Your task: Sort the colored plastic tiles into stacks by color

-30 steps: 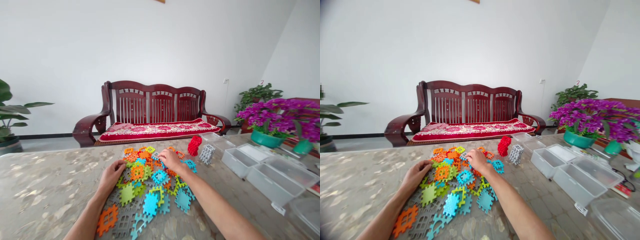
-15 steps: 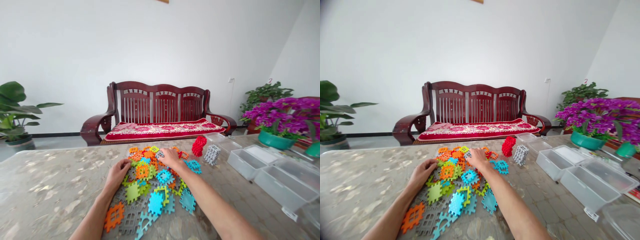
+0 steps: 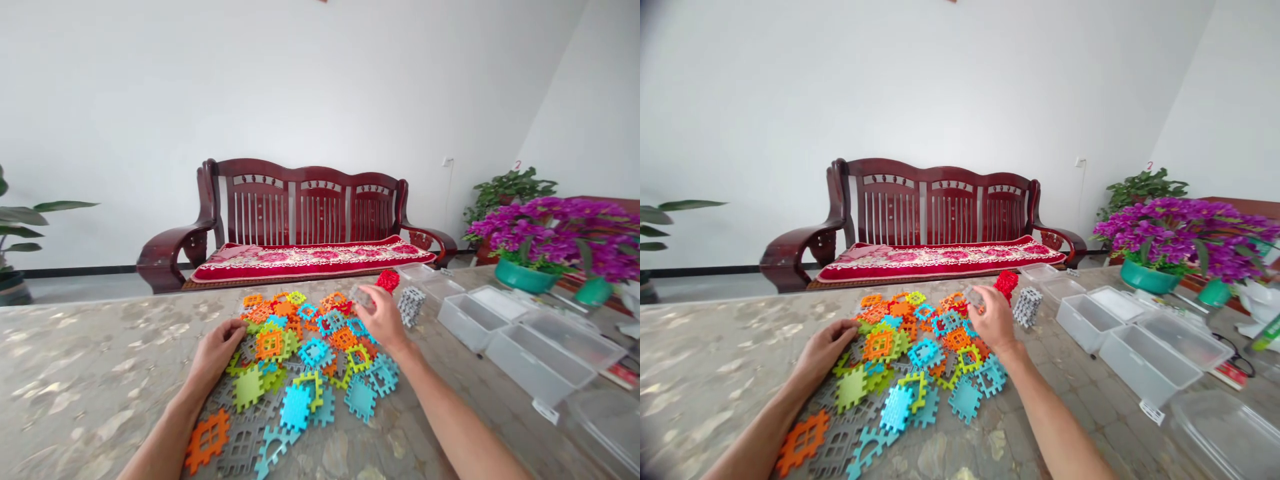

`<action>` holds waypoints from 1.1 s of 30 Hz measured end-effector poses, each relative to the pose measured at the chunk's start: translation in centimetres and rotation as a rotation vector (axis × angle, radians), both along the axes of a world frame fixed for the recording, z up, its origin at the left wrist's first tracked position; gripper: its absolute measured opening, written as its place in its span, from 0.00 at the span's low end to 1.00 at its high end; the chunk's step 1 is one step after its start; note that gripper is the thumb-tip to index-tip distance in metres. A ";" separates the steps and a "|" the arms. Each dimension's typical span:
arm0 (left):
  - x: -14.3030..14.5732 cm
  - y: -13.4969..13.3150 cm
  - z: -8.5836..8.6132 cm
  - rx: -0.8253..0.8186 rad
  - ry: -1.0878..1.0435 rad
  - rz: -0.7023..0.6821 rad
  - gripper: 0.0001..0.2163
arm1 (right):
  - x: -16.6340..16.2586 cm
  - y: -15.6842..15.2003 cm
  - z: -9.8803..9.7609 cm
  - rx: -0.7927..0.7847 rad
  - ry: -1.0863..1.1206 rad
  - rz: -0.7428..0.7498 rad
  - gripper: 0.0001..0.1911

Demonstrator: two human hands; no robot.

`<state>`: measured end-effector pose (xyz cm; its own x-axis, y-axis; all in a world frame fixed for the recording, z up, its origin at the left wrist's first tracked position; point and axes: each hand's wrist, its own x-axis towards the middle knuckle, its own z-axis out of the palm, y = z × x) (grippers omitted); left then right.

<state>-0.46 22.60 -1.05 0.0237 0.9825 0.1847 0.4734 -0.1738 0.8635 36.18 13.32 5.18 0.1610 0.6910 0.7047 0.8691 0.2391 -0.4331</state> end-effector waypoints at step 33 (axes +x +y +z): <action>0.3 -0.3 -0.2 0.052 -0.043 0.000 0.15 | -5.6 -4.3 0.3 -0.316 -0.141 0.398 0.19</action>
<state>-0.13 22.25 -1.22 0.0149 0.9716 0.2362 0.4362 -0.2189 0.8728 30.60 9.02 5.46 -0.2381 0.8617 0.4481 0.7928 0.4389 -0.4228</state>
